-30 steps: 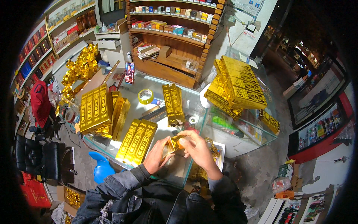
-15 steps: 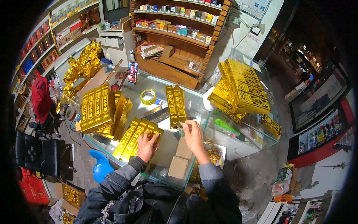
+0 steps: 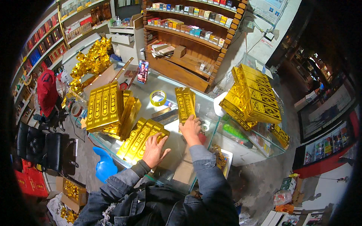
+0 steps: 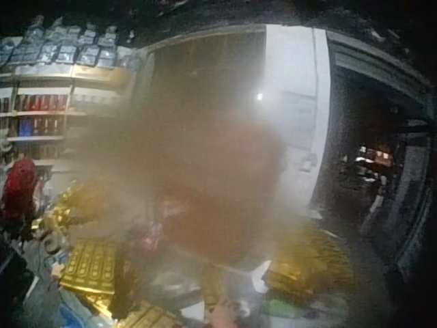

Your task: The person assembles small gold-colored paper items into rectangular bundles on a glass counter. They fold the paper, align edges, and secure the bundles with adhesive tape, stacking completed units on the counter.

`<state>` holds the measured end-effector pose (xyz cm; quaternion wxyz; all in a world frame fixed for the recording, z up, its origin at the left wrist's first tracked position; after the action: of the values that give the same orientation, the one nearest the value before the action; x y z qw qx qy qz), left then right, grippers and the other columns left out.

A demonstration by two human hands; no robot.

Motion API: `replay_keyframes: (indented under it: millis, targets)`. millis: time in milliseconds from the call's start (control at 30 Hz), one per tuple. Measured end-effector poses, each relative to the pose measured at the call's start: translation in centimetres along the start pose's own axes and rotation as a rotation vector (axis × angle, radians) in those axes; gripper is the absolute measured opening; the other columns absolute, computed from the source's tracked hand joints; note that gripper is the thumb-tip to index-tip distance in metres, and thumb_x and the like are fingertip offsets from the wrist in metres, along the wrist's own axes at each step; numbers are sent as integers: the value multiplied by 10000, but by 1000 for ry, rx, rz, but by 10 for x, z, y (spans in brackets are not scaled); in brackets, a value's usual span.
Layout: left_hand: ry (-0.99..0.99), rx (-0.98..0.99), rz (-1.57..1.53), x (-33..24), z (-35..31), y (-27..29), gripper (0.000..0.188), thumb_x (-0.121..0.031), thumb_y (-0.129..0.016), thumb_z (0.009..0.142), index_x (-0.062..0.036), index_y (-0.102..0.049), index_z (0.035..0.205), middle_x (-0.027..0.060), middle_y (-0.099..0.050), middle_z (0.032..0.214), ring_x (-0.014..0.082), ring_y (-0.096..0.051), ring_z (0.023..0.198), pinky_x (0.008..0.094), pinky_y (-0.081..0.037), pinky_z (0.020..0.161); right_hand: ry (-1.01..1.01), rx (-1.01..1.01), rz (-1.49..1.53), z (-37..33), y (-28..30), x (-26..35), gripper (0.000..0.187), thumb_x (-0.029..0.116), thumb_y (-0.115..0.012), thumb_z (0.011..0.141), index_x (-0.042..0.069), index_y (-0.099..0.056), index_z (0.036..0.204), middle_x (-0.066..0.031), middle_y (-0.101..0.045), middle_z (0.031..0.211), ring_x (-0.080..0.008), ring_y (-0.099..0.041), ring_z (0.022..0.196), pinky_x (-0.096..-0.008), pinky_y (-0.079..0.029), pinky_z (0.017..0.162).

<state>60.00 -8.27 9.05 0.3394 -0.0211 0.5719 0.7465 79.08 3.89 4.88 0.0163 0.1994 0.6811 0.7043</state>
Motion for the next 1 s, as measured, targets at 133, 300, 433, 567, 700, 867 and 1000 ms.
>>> replay_keyframes:
  millis: [133, 300, 433, 567, 700, 867, 1000]
  targets:
    - [-25, 7, -137, -15, 6, 9, 556, -316, -674, 887, -40, -514, 1343, 206, -451, 1360, 393, -423, 1223, 493, -347, 1036, -18, 92, 99, -4, 14, -7, 810, 480, -724, 771, -36, -419, 1316, -299, -546, 1264, -434, -548, 1179, -515, -449, 983]
    - [23, -14, -312, -13, 15, 14, 573, -306, -684, 886, -27, -495, 1350, 207, -477, 1327, 382, -443, 1201, 467, -350, 1040, -37, 172, 156, -4, 31, -15, 809, 523, -713, 785, -24, -410, 1298, -281, -603, 1210, -429, -584, 1153, -523, -453, 966]
    - [21, -67, -424, -8, 22, 17, 591, -283, -682, 900, -6, -459, 1372, 204, -497, 1312, 351, -493, 1172, 425, -384, 1028, -60, 172, 217, -3, 51, -15, 792, 504, -732, 787, -35, -415, 1273, -269, -644, 1127, -425, -617, 1099, -490, -475, 946]
    - [327, 8, -974, 14, 42, 6, 664, -309, -624, 965, 29, -328, 1455, 163, -496, 1377, 220, -525, 1205, 343, -411, 1038, 60, 249, 752, -32, 81, 0, 682, 404, -738, 842, -37, -417, 1253, -186, -676, 1022, -320, -659, 1029, -404, -499, 919]
    - [449, 53, -1612, 21, 72, 12, 726, -390, -598, 972, 10, -289, 1495, 151, -486, 1419, 226, -515, 1266, 361, -404, 1048, 349, 322, 1144, -122, 100, 26, 586, 246, -736, 889, -27, -411, 1293, -146, -601, 1142, -221, -584, 1119, -380, -464, 977]
    - [225, 261, -1755, 2, 66, 48, 662, -240, -671, 925, -8, -341, 1451, 143, -531, 1362, 235, -529, 1265, 380, -437, 1057, 284, 418, 1116, -194, 85, 34, 786, 266, -774, 853, 9, -322, 1442, -226, -487, 1364, -316, -472, 1293, -426, -396, 1069]
    - [126, 317, -1725, -7, 55, 68, 784, -278, -731, 860, 8, -321, 1464, 151, -494, 1410, 253, -500, 1302, 408, -394, 1104, 330, 305, 1080, -212, 93, 43, 827, 243, -786, 835, 3, -303, 1463, -227, -500, 1357, -300, -501, 1273, -407, -409, 1060]
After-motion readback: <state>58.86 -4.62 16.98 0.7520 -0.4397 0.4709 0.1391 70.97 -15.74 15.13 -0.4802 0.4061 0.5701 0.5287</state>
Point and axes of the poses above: each hand's wrist, its own z-axis towards the middle knuckle, its own y-axis out of the back of the hand, x = y × z, the point moved 7 cm from there along z, towards the middle knuckle
